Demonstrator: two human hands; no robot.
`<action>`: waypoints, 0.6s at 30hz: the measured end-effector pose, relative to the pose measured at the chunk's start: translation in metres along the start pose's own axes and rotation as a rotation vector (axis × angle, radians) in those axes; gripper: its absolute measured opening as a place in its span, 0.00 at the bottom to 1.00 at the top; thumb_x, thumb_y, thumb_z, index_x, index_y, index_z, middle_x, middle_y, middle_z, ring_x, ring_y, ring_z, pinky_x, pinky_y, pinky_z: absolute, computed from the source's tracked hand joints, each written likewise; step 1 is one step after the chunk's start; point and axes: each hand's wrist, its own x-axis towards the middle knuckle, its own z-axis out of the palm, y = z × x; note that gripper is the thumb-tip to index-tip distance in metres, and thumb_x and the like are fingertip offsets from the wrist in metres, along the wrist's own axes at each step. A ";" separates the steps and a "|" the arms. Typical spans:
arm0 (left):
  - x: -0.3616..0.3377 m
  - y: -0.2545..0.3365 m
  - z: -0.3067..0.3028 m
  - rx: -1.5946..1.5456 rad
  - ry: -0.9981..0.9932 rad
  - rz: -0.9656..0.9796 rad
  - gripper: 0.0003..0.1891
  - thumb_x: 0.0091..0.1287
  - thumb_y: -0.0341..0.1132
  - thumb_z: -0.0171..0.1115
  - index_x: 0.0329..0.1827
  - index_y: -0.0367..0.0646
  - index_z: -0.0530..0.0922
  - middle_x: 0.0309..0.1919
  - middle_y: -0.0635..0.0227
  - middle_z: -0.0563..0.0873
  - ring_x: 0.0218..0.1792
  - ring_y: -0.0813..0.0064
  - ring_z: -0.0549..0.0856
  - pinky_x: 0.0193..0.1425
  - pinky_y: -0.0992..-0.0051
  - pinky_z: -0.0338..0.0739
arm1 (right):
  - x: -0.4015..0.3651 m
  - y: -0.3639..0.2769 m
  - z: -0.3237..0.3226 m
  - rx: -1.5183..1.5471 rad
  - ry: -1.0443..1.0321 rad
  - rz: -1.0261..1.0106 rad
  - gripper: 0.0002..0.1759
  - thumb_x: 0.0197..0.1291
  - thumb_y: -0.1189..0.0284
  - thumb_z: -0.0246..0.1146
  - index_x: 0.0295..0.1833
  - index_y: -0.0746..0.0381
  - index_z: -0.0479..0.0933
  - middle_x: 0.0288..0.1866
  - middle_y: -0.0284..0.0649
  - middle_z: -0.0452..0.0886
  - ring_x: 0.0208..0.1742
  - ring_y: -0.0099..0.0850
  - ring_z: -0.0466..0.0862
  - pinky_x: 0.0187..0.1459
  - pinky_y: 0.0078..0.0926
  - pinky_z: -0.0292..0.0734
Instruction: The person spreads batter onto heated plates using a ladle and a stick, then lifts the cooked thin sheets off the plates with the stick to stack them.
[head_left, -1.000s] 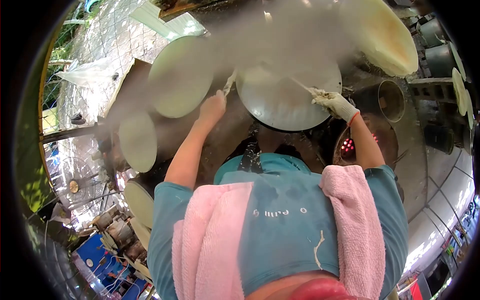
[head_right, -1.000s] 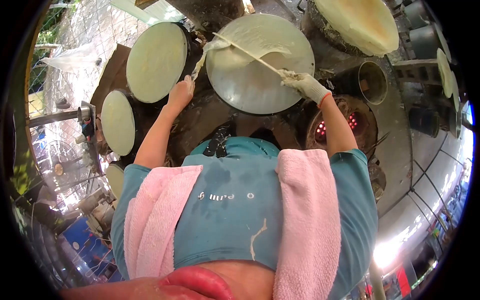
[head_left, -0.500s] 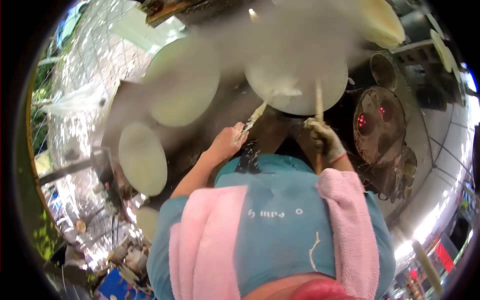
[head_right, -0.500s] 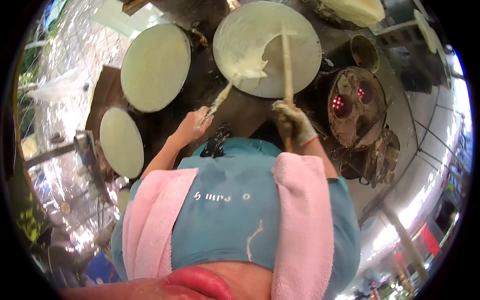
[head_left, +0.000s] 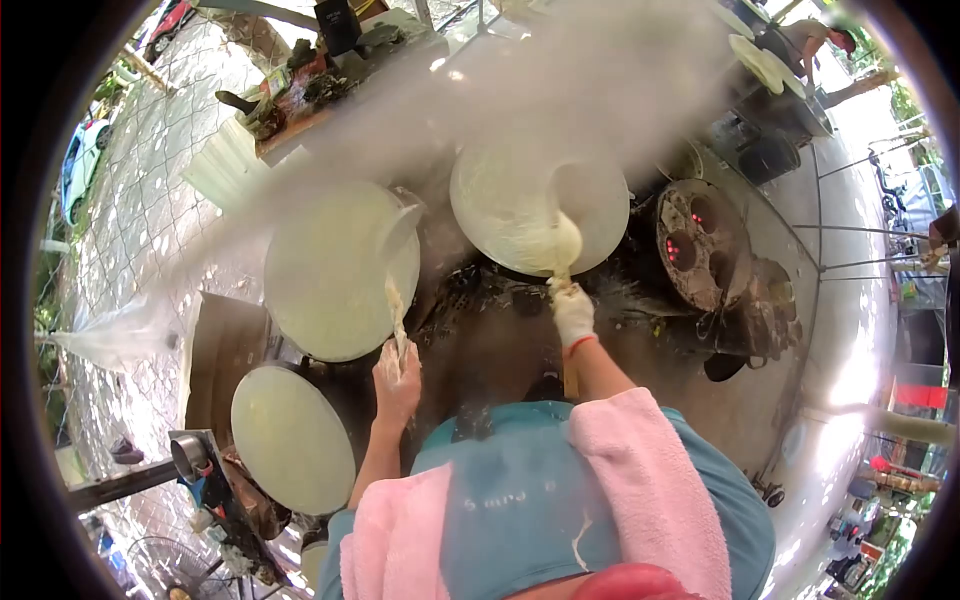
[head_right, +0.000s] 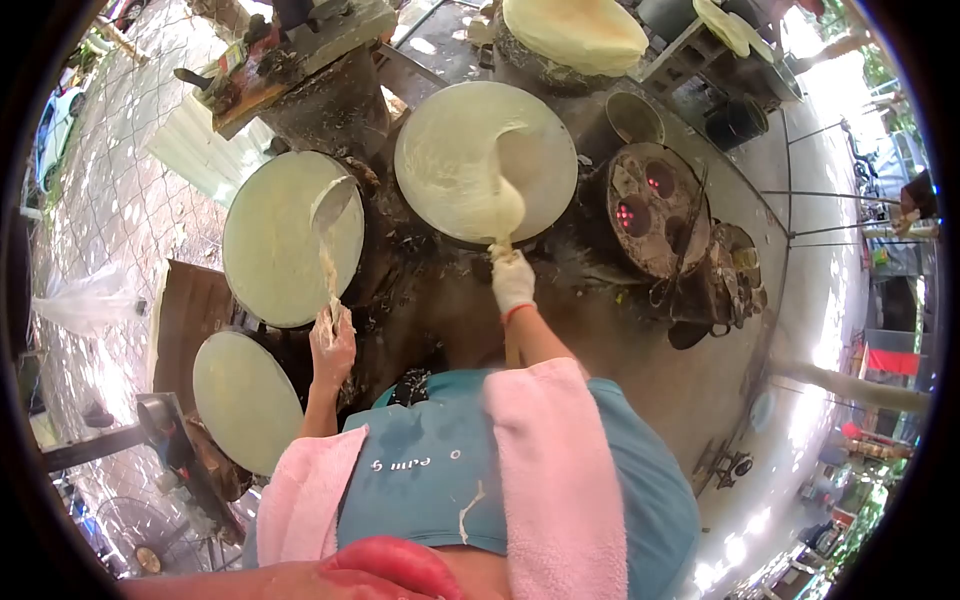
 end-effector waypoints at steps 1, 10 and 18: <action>0.000 -0.007 0.003 0.004 -0.006 -0.003 0.09 0.67 0.32 0.53 0.38 0.32 0.74 0.25 0.54 0.79 0.25 0.62 0.79 0.30 0.67 0.72 | -0.008 -0.020 -0.010 0.365 -0.061 0.099 0.13 0.64 0.58 0.57 0.41 0.56 0.78 0.18 0.28 0.71 0.14 0.17 0.68 0.15 0.20 0.61; -0.003 0.033 0.026 0.256 0.066 0.186 0.08 0.66 0.30 0.55 0.37 0.31 0.74 0.28 0.52 0.79 0.29 0.56 0.80 0.32 0.66 0.73 | 0.006 -0.026 -0.076 -0.642 0.023 -0.203 0.14 0.62 0.57 0.55 0.41 0.56 0.76 0.34 0.53 0.81 0.40 0.54 0.80 0.40 0.49 0.73; -0.009 0.089 0.071 0.053 0.003 -0.164 0.06 0.65 0.28 0.55 0.37 0.32 0.75 0.30 0.52 0.78 0.29 0.58 0.79 0.30 0.66 0.73 | 0.020 -0.001 -0.130 -0.648 -0.219 -0.430 0.18 0.63 0.57 0.53 0.44 0.61 0.78 0.32 0.53 0.82 0.39 0.51 0.81 0.39 0.49 0.73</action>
